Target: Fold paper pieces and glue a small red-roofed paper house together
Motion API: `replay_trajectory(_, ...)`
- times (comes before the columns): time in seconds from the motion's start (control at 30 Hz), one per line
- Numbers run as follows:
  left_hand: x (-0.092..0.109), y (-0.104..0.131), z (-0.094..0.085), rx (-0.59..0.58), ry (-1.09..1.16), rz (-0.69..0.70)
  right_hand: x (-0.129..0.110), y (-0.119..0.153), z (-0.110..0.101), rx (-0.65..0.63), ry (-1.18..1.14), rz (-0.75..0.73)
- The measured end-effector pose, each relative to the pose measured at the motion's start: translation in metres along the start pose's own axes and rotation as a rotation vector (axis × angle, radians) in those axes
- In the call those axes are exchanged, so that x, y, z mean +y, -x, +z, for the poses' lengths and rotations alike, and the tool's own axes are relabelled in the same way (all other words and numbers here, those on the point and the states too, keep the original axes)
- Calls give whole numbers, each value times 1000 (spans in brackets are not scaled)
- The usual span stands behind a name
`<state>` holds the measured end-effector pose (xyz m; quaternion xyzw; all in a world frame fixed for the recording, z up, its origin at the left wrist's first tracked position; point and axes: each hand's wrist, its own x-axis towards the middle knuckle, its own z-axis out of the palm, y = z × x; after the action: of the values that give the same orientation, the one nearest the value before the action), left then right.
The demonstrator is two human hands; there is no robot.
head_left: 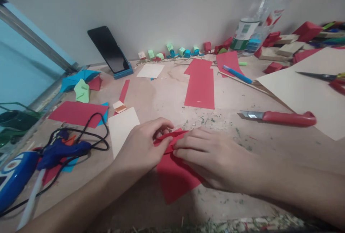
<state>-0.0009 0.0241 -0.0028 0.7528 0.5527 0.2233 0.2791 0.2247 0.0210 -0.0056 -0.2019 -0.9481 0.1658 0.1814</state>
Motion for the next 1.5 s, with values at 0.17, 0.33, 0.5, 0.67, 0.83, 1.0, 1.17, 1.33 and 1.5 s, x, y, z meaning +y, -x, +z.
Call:
replay_trajectory(0.17, 2, -1, -1, -62, 25, -3, 0, 1, 4, 4, -73, 25)
replay_trajectory(0.33, 3, -1, -1, -78, 58, -1, 1, 2, 3, 31, -98, 32)
replay_trajectory(0.5, 4, -1, 0, -92, 93, 15, 0, 2, 2, 40, -92, 55)
replay_trajectory(0.67, 6, 0, 2, -115, 130, 40, -3, 0, 4, 62, -68, 76)
replay_trajectory(0.83, 8, 2, 0, -116, 167, 39, -3, 0, 4, 35, -67, 84)
replay_trajectory(1.0, 7, 2, -2, -111, 179, 49, -4, 1, 0, -42, 12, 38)
replay_trajectory(1.17, 7, 2, -4, -61, 124, 150, -12, -1, -9, 184, -60, 54)
replay_trajectory(1.33, 12, 6, -6, 49, 93, 232, -21, -6, -16, 272, -235, 346)
replay_trajectory(1.5, 17, 12, -6, 190, 170, 199, -18, -7, -15, 224, -327, 556)
